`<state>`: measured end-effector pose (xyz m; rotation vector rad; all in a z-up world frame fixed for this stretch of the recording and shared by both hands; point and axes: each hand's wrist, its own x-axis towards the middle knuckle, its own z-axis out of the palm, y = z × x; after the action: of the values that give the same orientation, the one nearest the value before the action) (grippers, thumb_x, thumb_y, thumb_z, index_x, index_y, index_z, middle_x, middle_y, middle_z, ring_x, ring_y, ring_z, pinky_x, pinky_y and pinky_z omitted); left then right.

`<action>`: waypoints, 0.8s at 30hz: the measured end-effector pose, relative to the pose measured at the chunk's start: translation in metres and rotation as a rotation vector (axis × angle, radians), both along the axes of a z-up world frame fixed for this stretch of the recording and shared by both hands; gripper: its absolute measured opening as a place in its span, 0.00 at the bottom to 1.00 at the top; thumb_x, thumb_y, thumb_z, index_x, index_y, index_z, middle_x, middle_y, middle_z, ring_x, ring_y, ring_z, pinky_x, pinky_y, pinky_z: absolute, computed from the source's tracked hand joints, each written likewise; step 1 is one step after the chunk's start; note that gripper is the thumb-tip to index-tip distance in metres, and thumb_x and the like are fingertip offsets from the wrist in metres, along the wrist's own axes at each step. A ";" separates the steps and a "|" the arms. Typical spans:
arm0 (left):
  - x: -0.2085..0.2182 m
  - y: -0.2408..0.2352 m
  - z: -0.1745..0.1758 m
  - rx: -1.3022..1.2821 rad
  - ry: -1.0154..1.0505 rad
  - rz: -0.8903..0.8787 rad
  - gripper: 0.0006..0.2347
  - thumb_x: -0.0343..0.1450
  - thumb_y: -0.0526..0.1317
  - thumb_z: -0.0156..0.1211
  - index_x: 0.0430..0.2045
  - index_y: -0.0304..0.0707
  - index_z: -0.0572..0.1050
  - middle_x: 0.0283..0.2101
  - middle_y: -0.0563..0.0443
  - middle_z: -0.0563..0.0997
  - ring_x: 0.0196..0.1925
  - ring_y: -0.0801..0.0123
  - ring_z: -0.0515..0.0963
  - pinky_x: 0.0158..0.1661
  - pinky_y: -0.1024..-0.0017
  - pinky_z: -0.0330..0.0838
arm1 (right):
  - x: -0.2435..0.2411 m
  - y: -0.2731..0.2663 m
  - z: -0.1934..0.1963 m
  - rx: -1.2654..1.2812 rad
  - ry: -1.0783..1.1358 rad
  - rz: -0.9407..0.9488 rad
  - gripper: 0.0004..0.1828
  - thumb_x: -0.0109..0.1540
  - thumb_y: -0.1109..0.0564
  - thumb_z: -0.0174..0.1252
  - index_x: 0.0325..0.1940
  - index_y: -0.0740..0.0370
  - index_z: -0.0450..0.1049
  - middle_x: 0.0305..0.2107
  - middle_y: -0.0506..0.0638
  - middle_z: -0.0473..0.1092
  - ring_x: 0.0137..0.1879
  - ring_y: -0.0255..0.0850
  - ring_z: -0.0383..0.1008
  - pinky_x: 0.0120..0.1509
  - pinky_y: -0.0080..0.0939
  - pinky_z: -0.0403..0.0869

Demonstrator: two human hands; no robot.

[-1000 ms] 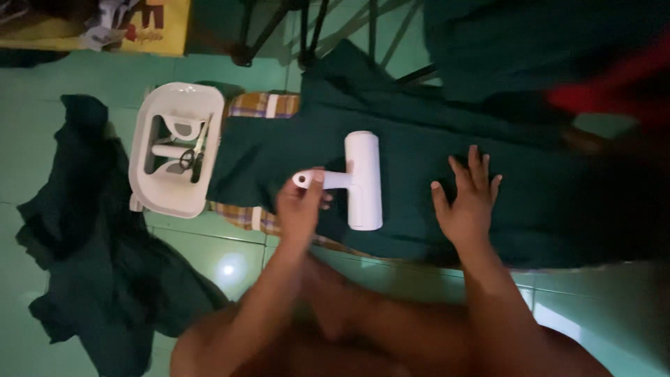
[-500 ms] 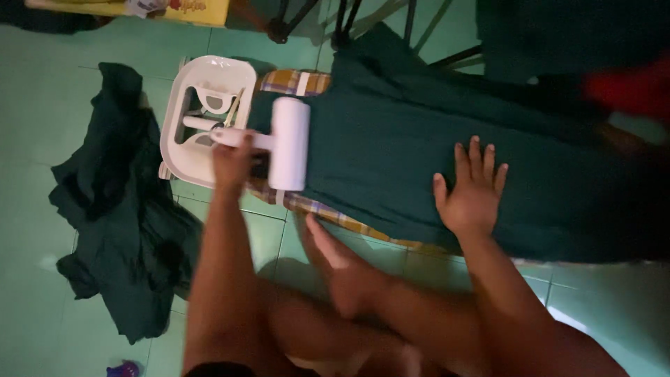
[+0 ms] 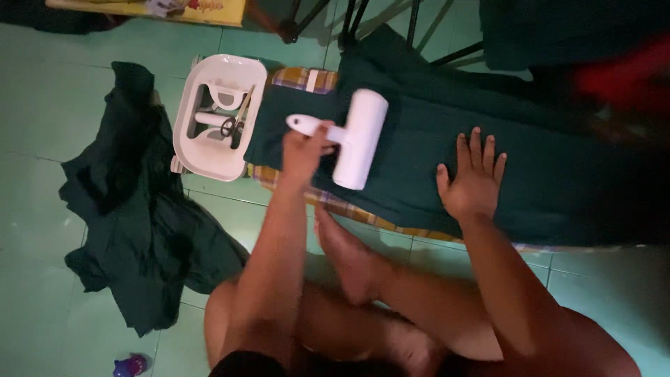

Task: The person irons a dark green shirt on a plaid ironing board using a white handheld iron. They smooth the fabric with their hands, iron the front and sleeves, and then flip the shirt to iron the back.

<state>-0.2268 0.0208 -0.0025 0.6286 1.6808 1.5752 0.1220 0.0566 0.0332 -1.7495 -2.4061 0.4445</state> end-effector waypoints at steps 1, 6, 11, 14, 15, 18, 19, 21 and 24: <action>0.005 0.001 -0.009 -0.052 -0.005 -0.031 0.10 0.70 0.37 0.70 0.38 0.28 0.83 0.34 0.27 0.84 0.30 0.44 0.87 0.28 0.53 0.84 | -0.001 0.000 0.000 -0.002 0.000 -0.022 0.37 0.72 0.40 0.43 0.82 0.59 0.52 0.80 0.61 0.43 0.84 0.62 0.37 0.81 0.75 0.39; -0.112 -0.035 -0.087 -0.056 -0.266 0.029 0.12 0.69 0.39 0.73 0.39 0.28 0.79 0.39 0.28 0.84 0.32 0.37 0.87 0.28 0.49 0.84 | -0.003 -0.001 0.001 -0.023 -0.002 -0.048 0.37 0.72 0.41 0.43 0.82 0.57 0.51 0.80 0.59 0.41 0.84 0.60 0.36 0.82 0.73 0.37; -0.203 -0.056 0.017 -0.189 0.117 0.152 0.21 0.72 0.46 0.73 0.28 0.17 0.77 0.30 0.20 0.81 0.35 0.38 0.88 0.37 0.41 0.83 | 0.000 -0.001 0.004 -0.046 0.014 -0.058 0.37 0.71 0.40 0.44 0.82 0.56 0.53 0.80 0.58 0.42 0.85 0.59 0.36 0.82 0.73 0.37; -0.263 -0.068 -0.005 -0.125 0.256 0.194 0.12 0.70 0.40 0.76 0.38 0.30 0.81 0.33 0.28 0.83 0.31 0.40 0.88 0.30 0.41 0.82 | -0.001 -0.002 0.001 -0.008 0.003 -0.053 0.36 0.72 0.41 0.43 0.82 0.57 0.54 0.80 0.59 0.44 0.84 0.59 0.37 0.81 0.73 0.38; -0.251 -0.061 0.003 -0.125 0.255 0.186 0.12 0.70 0.40 0.76 0.38 0.30 0.81 0.33 0.28 0.83 0.31 0.40 0.88 0.30 0.41 0.82 | 0.001 -0.003 0.001 -0.009 0.002 -0.061 0.36 0.72 0.41 0.43 0.82 0.57 0.54 0.80 0.59 0.44 0.84 0.59 0.37 0.81 0.73 0.38; -0.203 -0.042 0.034 -0.038 0.221 0.210 0.11 0.70 0.41 0.73 0.38 0.31 0.80 0.32 0.32 0.85 0.30 0.43 0.89 0.29 0.45 0.84 | -0.001 -0.003 0.003 -0.003 0.026 -0.057 0.37 0.71 0.41 0.43 0.82 0.57 0.53 0.80 0.59 0.43 0.84 0.60 0.37 0.81 0.74 0.38; -0.174 -0.035 0.046 -0.080 0.187 0.223 0.11 0.70 0.44 0.73 0.34 0.34 0.81 0.26 0.34 0.83 0.23 0.51 0.86 0.21 0.54 0.79 | -0.002 -0.004 0.004 0.001 0.016 -0.064 0.36 0.72 0.41 0.44 0.82 0.57 0.54 0.80 0.59 0.44 0.84 0.60 0.38 0.81 0.72 0.39; -0.104 -0.018 0.067 -0.126 0.149 0.239 0.12 0.70 0.48 0.73 0.30 0.37 0.82 0.21 0.37 0.80 0.17 0.59 0.83 0.13 0.64 0.74 | 0.000 -0.005 0.004 0.002 0.001 -0.069 0.36 0.72 0.41 0.45 0.82 0.56 0.55 0.80 0.58 0.44 0.84 0.59 0.39 0.81 0.71 0.39; -0.018 0.000 0.061 -0.398 0.012 0.079 0.18 0.72 0.52 0.60 0.34 0.30 0.80 0.30 0.42 0.88 0.29 0.58 0.90 0.38 0.64 0.84 | -0.002 -0.003 0.002 0.036 0.023 -0.050 0.35 0.72 0.44 0.45 0.82 0.58 0.55 0.80 0.60 0.43 0.84 0.60 0.38 0.81 0.73 0.40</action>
<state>-0.2452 0.0206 0.0588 0.3710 1.9758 1.2365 0.1200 0.0535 0.0349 -1.7750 -2.3342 0.4104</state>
